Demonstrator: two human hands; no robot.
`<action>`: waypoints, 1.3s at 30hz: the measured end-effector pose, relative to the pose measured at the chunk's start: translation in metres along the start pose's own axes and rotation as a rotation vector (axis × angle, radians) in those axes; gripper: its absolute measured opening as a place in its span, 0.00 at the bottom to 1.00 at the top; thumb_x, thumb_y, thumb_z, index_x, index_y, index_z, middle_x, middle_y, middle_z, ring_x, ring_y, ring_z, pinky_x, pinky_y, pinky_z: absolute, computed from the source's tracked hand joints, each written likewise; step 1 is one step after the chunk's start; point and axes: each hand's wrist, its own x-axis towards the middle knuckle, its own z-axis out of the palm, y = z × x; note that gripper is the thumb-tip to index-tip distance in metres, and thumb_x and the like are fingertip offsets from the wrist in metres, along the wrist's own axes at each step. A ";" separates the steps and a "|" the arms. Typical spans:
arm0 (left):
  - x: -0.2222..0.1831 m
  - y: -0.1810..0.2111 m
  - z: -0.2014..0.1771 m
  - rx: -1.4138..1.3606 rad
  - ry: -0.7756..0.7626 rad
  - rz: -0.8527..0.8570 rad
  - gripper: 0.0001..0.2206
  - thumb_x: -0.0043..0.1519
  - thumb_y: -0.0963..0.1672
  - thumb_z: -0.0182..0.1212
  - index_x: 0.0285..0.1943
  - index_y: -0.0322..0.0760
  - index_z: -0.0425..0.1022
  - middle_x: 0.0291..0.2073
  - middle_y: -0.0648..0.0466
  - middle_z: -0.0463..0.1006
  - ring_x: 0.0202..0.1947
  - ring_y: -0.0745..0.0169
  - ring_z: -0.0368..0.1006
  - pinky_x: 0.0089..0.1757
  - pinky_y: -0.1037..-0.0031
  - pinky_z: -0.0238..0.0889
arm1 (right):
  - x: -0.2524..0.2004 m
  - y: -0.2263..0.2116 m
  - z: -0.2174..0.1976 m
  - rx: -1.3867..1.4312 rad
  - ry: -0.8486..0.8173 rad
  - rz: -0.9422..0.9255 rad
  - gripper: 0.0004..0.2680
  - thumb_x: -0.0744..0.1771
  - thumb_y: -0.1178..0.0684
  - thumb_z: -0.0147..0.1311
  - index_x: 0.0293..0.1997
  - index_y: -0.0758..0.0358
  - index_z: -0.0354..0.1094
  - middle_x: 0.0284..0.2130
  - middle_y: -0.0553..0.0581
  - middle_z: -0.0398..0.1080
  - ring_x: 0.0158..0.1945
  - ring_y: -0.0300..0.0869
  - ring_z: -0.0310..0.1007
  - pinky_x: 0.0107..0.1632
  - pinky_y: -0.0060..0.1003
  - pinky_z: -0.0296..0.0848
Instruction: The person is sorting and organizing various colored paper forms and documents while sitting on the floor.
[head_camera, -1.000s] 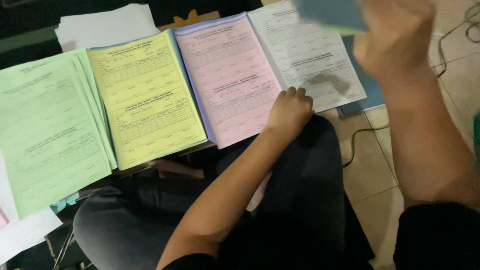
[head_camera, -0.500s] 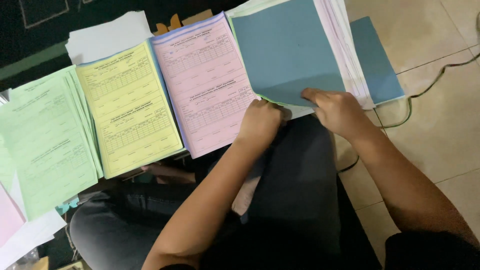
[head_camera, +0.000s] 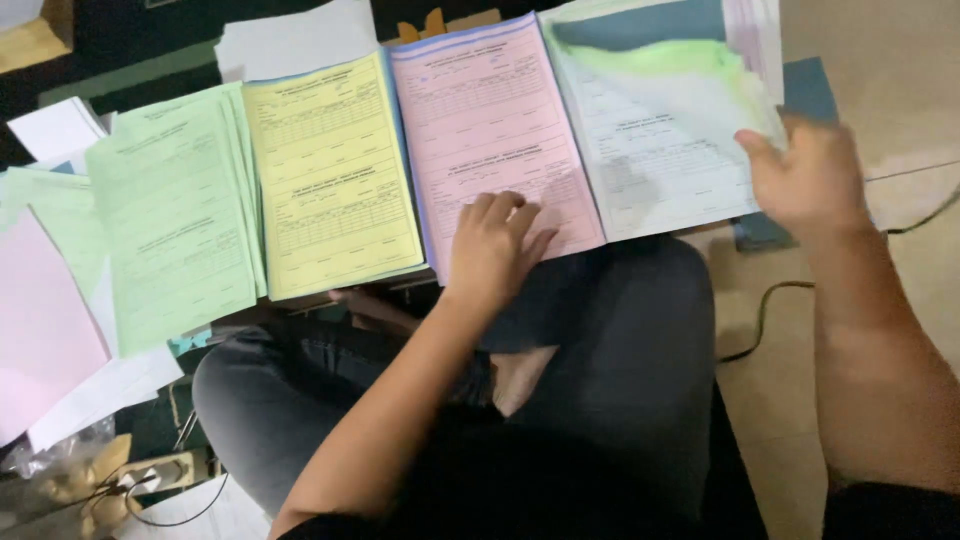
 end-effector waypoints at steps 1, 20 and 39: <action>-0.012 -0.017 -0.013 0.123 -0.078 -0.047 0.15 0.56 0.49 0.71 0.46 0.38 0.80 0.45 0.51 0.75 0.44 0.47 0.71 0.46 0.60 0.65 | 0.007 -0.008 -0.017 -0.028 0.206 -0.112 0.07 0.73 0.62 0.60 0.50 0.82 0.78 0.27 0.73 0.72 0.20 0.56 0.64 0.28 0.46 0.66; -0.057 -0.063 -0.033 0.167 -0.120 0.033 0.07 0.55 0.43 0.57 0.30 0.42 0.81 0.28 0.48 0.80 0.34 0.46 0.74 0.50 0.58 0.59 | -0.028 -0.207 0.100 -0.070 -0.085 -0.472 0.19 0.61 0.66 0.49 0.59 0.65 0.67 0.58 0.55 0.73 0.50 0.52 0.77 0.46 0.44 0.75; -0.155 -0.234 -0.129 0.252 -0.251 -0.175 0.12 0.51 0.54 0.72 0.34 0.50 0.83 0.35 0.59 0.81 0.34 0.52 0.78 0.41 0.63 0.65 | 0.087 -0.378 0.116 -0.241 0.232 -0.632 0.11 0.67 0.63 0.60 0.55 0.68 0.77 0.38 0.64 0.80 0.34 0.51 0.79 0.37 0.42 0.78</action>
